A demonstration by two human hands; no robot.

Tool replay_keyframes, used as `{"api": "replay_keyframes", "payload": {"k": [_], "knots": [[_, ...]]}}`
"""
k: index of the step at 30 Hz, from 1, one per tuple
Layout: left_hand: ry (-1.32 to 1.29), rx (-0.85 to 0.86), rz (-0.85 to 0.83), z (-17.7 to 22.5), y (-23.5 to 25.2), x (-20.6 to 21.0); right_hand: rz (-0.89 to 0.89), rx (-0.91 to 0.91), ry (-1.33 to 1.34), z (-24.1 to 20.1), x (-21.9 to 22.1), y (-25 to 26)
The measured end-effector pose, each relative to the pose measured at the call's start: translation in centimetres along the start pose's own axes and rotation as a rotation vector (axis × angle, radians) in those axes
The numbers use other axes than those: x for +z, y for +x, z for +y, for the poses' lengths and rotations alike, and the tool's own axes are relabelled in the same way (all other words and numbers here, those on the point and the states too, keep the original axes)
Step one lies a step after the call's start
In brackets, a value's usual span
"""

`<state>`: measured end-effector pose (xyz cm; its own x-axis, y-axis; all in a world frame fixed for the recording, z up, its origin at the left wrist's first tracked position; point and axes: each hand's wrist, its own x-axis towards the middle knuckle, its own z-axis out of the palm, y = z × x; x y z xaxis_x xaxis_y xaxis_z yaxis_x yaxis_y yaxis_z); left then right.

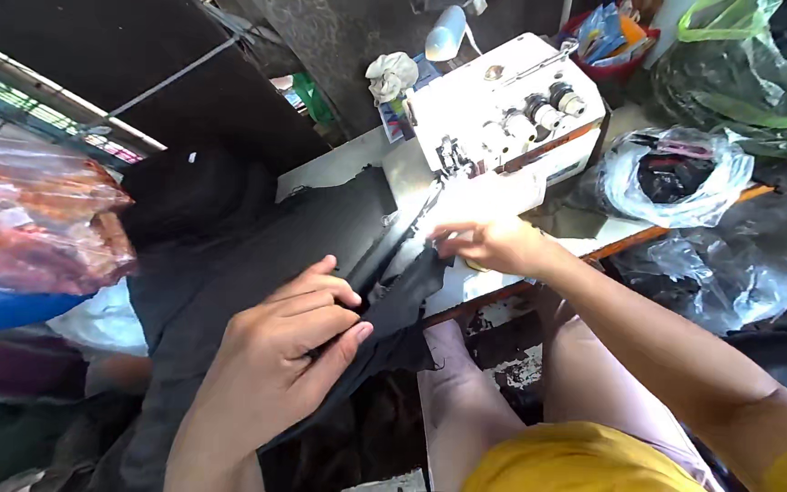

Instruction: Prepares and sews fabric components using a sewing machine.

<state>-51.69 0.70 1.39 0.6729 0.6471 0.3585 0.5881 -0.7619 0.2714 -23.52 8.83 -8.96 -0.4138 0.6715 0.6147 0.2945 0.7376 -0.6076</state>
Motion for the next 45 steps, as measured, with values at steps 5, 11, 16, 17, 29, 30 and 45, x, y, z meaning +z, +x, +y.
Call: {"api": "replay_keyframes", "payload": {"k": [5, 11, 16, 17, 29, 30, 45], "knots": [[-0.065, 0.059, 0.000, -0.5, 0.0, 0.4, -0.020, -0.140, 0.053, -1.2, 0.6, 0.6], [-0.102, 0.068, 0.021, -0.7, -0.2, 0.9, 0.033, -0.140, 0.065, -1.1, 0.8, -0.1], [0.050, -0.047, 0.213, 0.7, 0.7, 2.4, 0.175, -0.085, 0.040, -1.7, 0.8, -1.1], [0.120, -0.086, 0.242, 1.3, 1.7, 3.7, 0.236, -0.029, 0.068, -2.0, 0.5, -1.5], [0.408, 0.004, 0.318, -4.4, 4.9, 13.8, 0.359, 0.389, 0.070, -1.6, -0.7, -10.0], [0.393, -0.005, 0.331, -4.3, 4.9, 13.4, 0.360, 0.375, 0.059, -1.7, -0.9, -9.7], [0.211, 0.113, 0.019, -3.6, 5.0, 9.5, 0.360, 0.388, 0.081, -1.4, -0.4, -10.0]]}}
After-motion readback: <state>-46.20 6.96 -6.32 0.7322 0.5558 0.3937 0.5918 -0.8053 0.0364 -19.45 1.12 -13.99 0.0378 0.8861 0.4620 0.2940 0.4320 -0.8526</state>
